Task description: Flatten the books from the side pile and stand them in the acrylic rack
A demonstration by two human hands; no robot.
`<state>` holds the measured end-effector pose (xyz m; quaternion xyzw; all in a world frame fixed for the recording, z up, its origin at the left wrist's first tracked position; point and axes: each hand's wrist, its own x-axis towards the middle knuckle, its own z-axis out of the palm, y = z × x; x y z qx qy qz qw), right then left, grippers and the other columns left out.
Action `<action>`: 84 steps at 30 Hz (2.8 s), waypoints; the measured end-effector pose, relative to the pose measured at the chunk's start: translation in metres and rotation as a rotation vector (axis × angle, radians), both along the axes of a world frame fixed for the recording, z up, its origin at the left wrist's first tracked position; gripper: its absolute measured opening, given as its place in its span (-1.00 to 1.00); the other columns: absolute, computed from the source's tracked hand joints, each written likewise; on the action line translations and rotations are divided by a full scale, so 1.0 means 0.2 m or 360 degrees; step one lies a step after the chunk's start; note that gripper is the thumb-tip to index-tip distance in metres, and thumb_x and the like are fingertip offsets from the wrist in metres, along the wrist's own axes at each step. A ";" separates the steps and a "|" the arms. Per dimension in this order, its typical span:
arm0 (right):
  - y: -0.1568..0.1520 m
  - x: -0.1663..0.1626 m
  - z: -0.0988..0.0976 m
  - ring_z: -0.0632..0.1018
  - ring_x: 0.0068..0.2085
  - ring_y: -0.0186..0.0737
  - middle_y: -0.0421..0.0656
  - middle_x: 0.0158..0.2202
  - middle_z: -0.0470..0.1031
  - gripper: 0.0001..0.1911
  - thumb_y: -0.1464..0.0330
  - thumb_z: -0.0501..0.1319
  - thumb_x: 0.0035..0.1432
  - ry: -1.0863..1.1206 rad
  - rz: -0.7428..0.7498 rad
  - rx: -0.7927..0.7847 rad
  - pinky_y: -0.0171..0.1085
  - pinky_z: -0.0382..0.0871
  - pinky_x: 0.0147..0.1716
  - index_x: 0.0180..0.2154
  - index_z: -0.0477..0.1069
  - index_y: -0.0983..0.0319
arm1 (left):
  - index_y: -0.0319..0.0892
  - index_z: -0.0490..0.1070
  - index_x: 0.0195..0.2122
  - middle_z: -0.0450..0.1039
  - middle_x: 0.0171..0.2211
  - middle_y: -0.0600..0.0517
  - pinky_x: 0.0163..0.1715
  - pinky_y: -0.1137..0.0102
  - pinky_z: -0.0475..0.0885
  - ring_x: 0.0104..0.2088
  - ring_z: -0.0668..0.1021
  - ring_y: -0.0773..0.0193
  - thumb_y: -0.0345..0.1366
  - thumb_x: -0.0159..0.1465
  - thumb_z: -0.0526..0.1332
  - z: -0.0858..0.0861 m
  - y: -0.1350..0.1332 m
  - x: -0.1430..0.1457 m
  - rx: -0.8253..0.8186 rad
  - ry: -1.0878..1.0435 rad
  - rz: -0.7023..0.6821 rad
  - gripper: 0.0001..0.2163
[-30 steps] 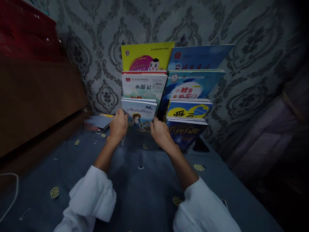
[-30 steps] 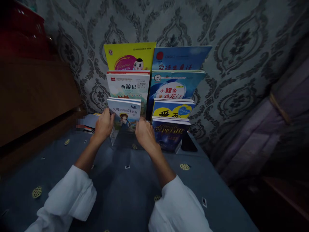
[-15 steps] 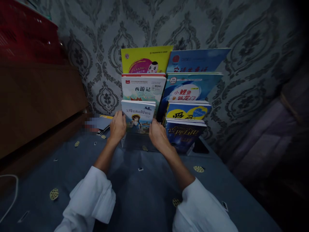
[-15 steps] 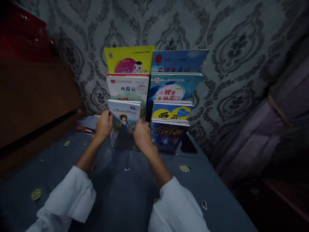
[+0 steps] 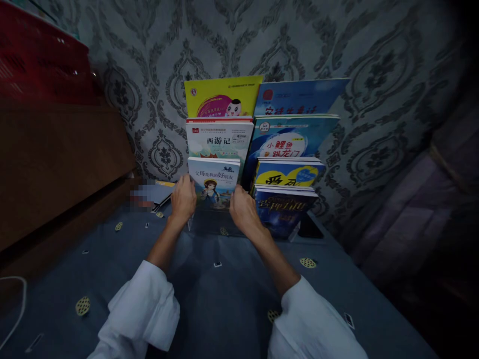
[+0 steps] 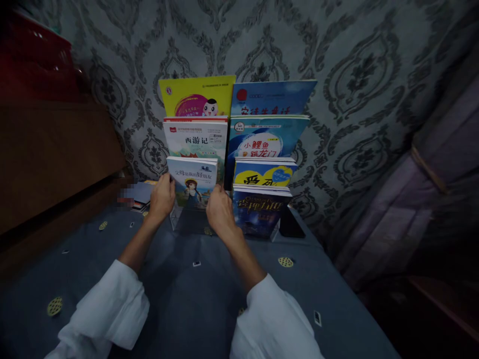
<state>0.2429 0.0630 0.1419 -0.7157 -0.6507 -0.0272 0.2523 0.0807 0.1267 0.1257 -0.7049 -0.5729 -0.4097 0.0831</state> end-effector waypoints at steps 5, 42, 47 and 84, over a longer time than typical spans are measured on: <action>0.03 0.02 -0.04 0.60 0.02 0.04 0.22 0.02 0.54 -0.68 0.59 -0.03 0.33 0.0025 0.0009 0.0075 -0.17 0.40 -0.04 0.07 0.30 0.44 | -0.18 0.36 -0.15 0.51 -0.14 -0.19 -0.12 0.27 0.40 -0.08 0.56 0.02 -0.39 0.45 -0.04 -0.01 0.01 0.02 -0.0027 0.0037 0.0027 -0.82; 0.05 0.05 -0.06 0.56 0.00 0.01 0.19 0.00 0.53 -0.64 0.61 -0.03 0.27 0.0119 0.0135 0.0114 -0.21 0.37 -0.03 0.05 0.34 0.41 | -0.14 0.33 -0.17 0.47 -0.13 -0.15 -0.04 0.25 0.44 -0.03 0.54 0.05 -0.34 0.43 -0.01 0.01 0.02 -0.05 -0.0036 -0.0001 -0.0080 -0.86; 0.05 0.06 -0.06 0.56 -0.01 0.01 0.19 0.00 0.50 -0.62 0.62 -0.04 0.25 0.0115 0.0115 0.0127 -0.21 0.37 -0.04 0.05 0.34 0.42 | -0.16 0.31 -0.14 0.46 -0.10 -0.17 0.00 0.22 0.43 0.01 0.53 0.02 -0.33 0.42 0.00 0.01 0.01 -0.06 -0.0082 0.0008 -0.0116 -0.88; -0.17 0.24 0.22 0.50 -0.45 -0.23 -0.14 -0.53 0.48 -0.54 0.24 -0.01 0.40 -0.0115 0.0678 -0.0136 -0.30 0.13 -0.47 -0.52 0.40 0.22 | -0.25 0.31 0.23 0.24 0.31 -0.37 0.22 -0.20 0.22 0.35 0.25 -0.22 -0.02 0.41 0.05 -0.38 0.38 -0.63 -0.0969 0.0557 0.0500 -0.50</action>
